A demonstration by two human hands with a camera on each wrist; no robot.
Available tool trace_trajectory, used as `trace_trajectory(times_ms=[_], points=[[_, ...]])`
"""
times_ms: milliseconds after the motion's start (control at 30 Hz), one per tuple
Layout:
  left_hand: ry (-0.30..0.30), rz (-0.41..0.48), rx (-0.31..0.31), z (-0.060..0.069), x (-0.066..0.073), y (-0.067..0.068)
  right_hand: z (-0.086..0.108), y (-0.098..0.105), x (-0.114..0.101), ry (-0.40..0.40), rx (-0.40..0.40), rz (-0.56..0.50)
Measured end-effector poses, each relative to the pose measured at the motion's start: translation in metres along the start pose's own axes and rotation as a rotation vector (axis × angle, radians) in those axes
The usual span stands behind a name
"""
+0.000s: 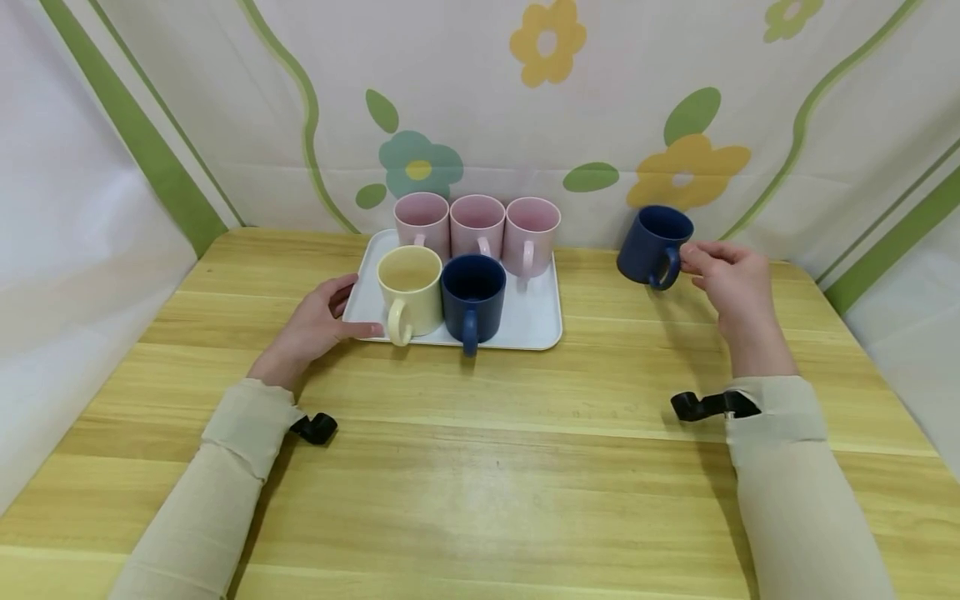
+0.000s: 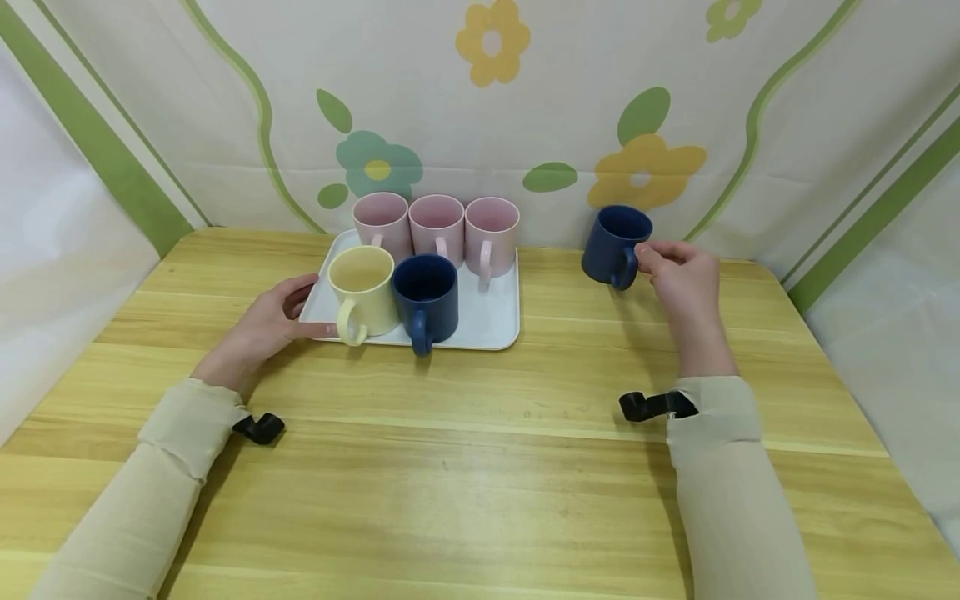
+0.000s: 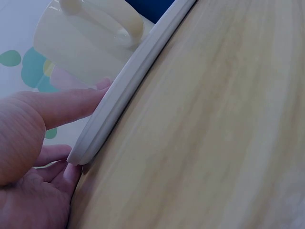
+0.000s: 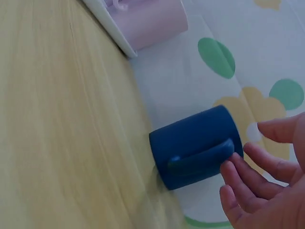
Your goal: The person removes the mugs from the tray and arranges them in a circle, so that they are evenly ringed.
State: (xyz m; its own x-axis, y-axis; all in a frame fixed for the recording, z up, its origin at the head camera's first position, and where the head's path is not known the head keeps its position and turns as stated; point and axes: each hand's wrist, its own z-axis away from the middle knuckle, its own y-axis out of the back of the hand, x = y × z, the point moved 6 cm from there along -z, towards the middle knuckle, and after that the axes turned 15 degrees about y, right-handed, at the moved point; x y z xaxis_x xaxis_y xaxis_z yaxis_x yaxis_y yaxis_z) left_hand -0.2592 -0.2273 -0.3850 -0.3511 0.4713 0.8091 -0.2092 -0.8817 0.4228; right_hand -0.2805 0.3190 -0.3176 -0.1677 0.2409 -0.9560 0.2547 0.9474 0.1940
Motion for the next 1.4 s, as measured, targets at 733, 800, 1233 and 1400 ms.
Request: trace_trajectory(times_ms=[733, 800, 1233, 1400], points=[[-0.013, -0.012, -0.017, -0.004, 0.009, -0.004, 0.041, -0.089, -0.070, 0.193, -0.323, -0.155], [-0.009, -0.004, -0.025, -0.004, 0.006, -0.004, 0.047, -0.105, -0.069, 0.173, -0.376, -0.154], [-0.018, -0.006, -0.009, 0.001, -0.001, 0.002, 0.083, -0.174, -0.057, 0.026, -0.608, -0.199], [-0.026, -0.016, -0.016, 0.001, 0.001, 0.000, 0.096, -0.186, -0.054, -0.032, -0.651, -0.239]])
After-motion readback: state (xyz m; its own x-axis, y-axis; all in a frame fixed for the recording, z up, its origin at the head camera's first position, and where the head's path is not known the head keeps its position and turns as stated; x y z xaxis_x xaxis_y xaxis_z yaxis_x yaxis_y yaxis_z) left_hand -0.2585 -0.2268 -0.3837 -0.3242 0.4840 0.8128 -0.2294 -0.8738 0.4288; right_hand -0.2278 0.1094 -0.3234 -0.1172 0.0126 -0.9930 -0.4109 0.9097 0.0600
